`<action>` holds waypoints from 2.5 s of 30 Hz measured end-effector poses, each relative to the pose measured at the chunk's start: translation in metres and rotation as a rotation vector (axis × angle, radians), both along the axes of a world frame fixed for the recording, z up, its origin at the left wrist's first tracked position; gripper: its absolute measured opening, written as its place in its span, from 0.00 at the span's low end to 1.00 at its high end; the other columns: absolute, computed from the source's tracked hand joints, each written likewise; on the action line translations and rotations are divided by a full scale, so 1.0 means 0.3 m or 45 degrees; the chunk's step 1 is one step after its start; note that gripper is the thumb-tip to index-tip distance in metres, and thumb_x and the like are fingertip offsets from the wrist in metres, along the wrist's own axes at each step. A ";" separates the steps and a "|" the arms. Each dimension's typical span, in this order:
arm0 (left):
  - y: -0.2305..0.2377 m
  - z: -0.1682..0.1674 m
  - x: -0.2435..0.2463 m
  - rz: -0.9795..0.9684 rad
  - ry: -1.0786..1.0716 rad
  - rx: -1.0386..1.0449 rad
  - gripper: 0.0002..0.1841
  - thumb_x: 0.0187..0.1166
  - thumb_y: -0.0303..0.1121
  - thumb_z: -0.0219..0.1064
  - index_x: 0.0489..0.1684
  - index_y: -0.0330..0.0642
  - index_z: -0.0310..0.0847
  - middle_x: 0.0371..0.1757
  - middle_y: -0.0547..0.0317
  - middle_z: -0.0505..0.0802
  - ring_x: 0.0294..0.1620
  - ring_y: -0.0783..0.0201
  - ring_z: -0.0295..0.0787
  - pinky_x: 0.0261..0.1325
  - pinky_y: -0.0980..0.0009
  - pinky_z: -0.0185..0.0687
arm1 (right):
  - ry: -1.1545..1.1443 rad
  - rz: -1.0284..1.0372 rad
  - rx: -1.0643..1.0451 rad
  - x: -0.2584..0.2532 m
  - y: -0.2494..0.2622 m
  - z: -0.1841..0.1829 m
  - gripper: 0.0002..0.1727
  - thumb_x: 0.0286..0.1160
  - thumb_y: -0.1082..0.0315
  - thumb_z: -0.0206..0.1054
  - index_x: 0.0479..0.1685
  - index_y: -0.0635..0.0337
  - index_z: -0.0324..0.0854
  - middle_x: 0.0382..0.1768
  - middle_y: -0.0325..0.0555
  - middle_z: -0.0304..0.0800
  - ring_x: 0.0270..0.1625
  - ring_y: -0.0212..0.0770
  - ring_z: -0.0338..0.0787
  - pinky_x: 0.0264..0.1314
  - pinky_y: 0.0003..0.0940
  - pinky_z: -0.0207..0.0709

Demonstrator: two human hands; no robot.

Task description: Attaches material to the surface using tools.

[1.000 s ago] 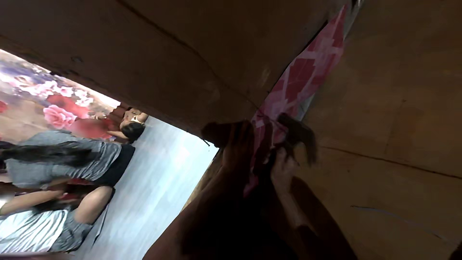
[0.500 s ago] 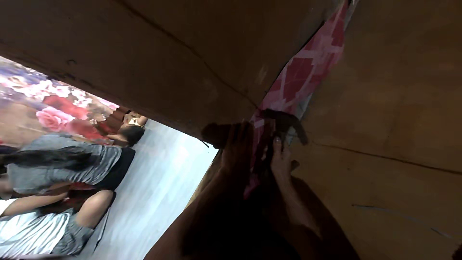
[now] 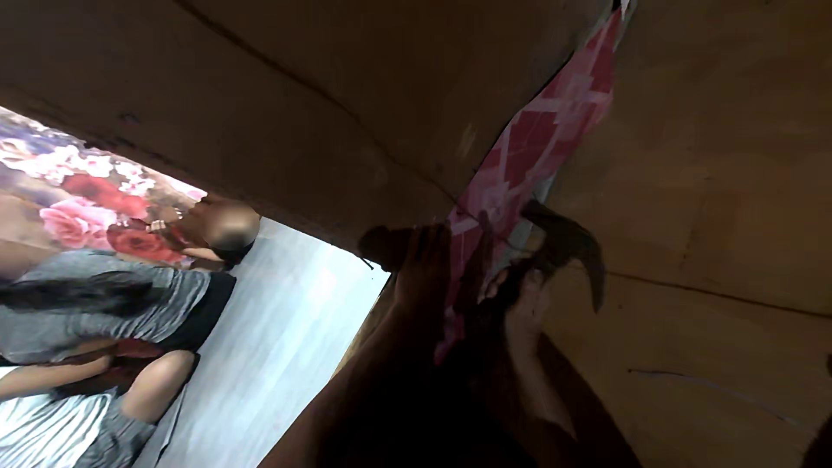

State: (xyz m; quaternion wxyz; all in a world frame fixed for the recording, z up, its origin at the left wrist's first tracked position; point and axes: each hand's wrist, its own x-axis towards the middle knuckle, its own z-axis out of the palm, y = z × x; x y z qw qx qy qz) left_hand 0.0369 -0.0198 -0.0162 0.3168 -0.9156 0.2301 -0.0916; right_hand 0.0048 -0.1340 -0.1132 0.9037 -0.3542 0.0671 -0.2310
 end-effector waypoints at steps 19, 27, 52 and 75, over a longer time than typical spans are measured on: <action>0.006 -0.003 -0.008 0.030 0.040 0.009 0.22 0.85 0.21 0.53 0.77 0.30 0.76 0.84 0.44 0.77 0.87 0.46 0.69 0.88 0.44 0.54 | 0.247 0.364 -0.322 0.078 0.025 0.018 0.22 0.94 0.62 0.47 0.59 0.76 0.75 0.23 0.38 0.84 0.20 0.28 0.84 0.25 0.27 0.85; 0.017 -0.006 -0.007 -0.029 -0.026 -0.022 0.21 0.85 0.21 0.54 0.75 0.29 0.77 0.82 0.44 0.80 0.85 0.48 0.72 0.87 0.44 0.55 | 0.105 0.114 -0.214 0.046 0.097 -0.005 0.22 0.94 0.61 0.46 0.53 0.75 0.76 0.23 0.34 0.85 0.21 0.27 0.85 0.26 0.26 0.86; 0.032 0.003 -0.007 -0.108 0.021 -0.130 0.19 0.83 0.22 0.57 0.71 0.26 0.79 0.82 0.39 0.78 0.86 0.43 0.70 0.88 0.42 0.55 | 0.181 0.275 -0.317 0.082 0.113 0.002 0.22 0.93 0.63 0.49 0.52 0.78 0.78 0.22 0.39 0.84 0.20 0.29 0.85 0.27 0.28 0.85; -0.007 -0.160 0.023 0.312 0.474 -0.111 0.35 0.80 0.19 0.62 0.90 0.27 0.54 0.96 0.40 0.49 0.96 0.40 0.41 0.92 0.41 0.33 | 0.655 -0.039 0.108 -0.112 -0.136 -0.277 0.24 0.97 0.58 0.37 0.61 0.71 0.70 0.20 0.33 0.80 0.16 0.26 0.82 0.21 0.22 0.83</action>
